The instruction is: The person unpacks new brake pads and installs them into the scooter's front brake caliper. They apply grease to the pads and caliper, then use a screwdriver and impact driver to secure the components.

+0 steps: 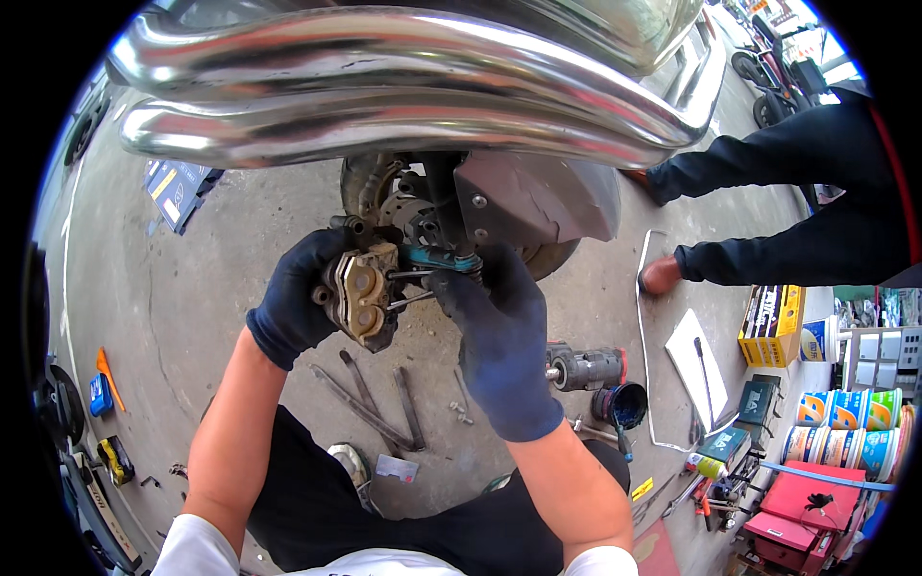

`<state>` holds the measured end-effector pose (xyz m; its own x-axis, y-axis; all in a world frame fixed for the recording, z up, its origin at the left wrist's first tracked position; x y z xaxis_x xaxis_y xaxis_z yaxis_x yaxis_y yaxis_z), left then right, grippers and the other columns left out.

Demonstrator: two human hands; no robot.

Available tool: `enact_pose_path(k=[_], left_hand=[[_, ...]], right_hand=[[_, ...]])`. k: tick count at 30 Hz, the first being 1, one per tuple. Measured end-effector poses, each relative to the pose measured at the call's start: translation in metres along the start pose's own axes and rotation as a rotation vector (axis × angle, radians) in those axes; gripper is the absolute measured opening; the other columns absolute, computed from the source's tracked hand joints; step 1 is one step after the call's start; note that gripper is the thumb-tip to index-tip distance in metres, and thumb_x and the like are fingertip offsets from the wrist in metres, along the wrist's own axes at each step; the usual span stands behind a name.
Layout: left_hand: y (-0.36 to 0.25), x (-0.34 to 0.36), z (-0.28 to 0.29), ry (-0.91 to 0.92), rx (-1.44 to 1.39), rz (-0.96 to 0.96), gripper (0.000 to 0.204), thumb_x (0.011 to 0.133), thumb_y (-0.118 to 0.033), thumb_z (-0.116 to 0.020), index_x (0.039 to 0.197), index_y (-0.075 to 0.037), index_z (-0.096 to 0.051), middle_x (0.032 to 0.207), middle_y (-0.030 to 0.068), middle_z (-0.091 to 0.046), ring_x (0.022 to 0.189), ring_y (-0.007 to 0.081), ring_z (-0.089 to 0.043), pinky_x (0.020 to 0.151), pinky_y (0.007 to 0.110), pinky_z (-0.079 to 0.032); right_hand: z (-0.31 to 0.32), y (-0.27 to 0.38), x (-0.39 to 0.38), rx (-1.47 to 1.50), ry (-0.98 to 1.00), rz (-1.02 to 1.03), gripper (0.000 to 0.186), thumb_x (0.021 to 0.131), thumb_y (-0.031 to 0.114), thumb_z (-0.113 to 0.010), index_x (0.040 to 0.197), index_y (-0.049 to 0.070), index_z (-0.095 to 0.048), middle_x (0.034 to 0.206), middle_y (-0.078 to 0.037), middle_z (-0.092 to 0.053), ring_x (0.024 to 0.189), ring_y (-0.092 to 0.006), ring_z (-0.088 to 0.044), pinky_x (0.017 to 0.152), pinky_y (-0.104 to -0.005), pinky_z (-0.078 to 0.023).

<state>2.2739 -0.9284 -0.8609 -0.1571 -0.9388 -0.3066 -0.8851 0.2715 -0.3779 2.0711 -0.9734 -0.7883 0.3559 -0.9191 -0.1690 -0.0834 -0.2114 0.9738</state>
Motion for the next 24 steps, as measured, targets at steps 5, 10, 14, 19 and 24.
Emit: enact_pose_path(k=[5, 10, 14, 19, 24], left_hand=[[-0.003, -0.003, -0.002, -0.010, 0.054, -0.014, 0.038, 0.094, -0.022, -0.052, 0.124, 0.002, -0.053, 0.114, 0.0188, -0.065, 0.101, 0.0306, -0.066, 0.091, 0.045, -0.055], [-0.006, -0.002, 0.004, -0.078, 0.096, -0.071, 0.035, 0.095, -0.019, -0.052, 0.123, 0.003, -0.054, 0.113, 0.0173, -0.065, 0.101, 0.0273, -0.067, 0.091, 0.041, -0.055], [-0.011, -0.006, 0.014, 0.042, 0.763, -0.391, 0.035, 0.097, -0.018, -0.052, 0.123, 0.004, -0.055, 0.113, 0.0162, -0.066, 0.100, 0.0244, -0.067, 0.091, 0.039, -0.056], [-0.015, -0.006, 0.007, -0.106, 0.146, -0.061, 0.036, 0.098, -0.020, -0.051, 0.125, 0.004, -0.054, 0.113, 0.0158, -0.066, 0.100, 0.0232, -0.067, 0.091, 0.038, -0.056], [-0.024, -0.009, 0.005, -0.091, 0.250, -0.116, 0.037, 0.099, -0.021, -0.048, 0.125, 0.004, -0.054, 0.113, 0.0158, -0.066, 0.099, 0.0232, -0.067, 0.091, 0.037, -0.056]], right_hand=[[-0.007, 0.000, -0.002, -0.057, -0.010, 0.068, 0.014, 0.088, 0.007, -0.059, 0.102, 0.005, -0.056, 0.080, 0.003, -0.051, 0.067, -0.0023, -0.042, 0.057, -0.0183, -0.033], [0.001, -0.003, -0.005, -0.428, 0.119, 0.404, 0.024, 0.085, 0.002, -0.065, 0.107, 0.000, -0.055, 0.091, -0.005, -0.060, 0.076, -0.0100, -0.056, 0.067, -0.0242, -0.045], [-0.002, -0.007, -0.009, -0.432, 0.093, 0.328, 0.028, 0.083, 0.004, -0.070, 0.105, -0.001, -0.054, 0.102, -0.014, -0.063, 0.081, -0.0194, -0.062, 0.071, -0.0290, -0.050], [-0.002, -0.005, -0.002, -0.847, 0.121, 0.776, 0.034, 0.077, 0.004, -0.075, 0.104, 0.001, -0.055, 0.106, -0.016, -0.061, 0.087, -0.0284, -0.062, 0.071, -0.0341, -0.051], [-0.006, 0.002, 0.010, -0.788, 0.172, 0.930, 0.040, 0.070, 0.004, -0.079, 0.102, 0.002, -0.056, 0.108, -0.016, -0.060, 0.097, -0.0354, -0.060, 0.076, -0.0412, -0.051]])
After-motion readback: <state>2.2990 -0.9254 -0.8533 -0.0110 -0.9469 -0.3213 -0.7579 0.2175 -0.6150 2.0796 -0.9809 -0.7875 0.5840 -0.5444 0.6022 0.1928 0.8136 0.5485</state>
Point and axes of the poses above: each hand's wrist, its own x-axis towards the middle knuckle, its own z-axis out of the back of the hand, y = z × x, the point moved 1 cm from there along x, towards the middle knuckle
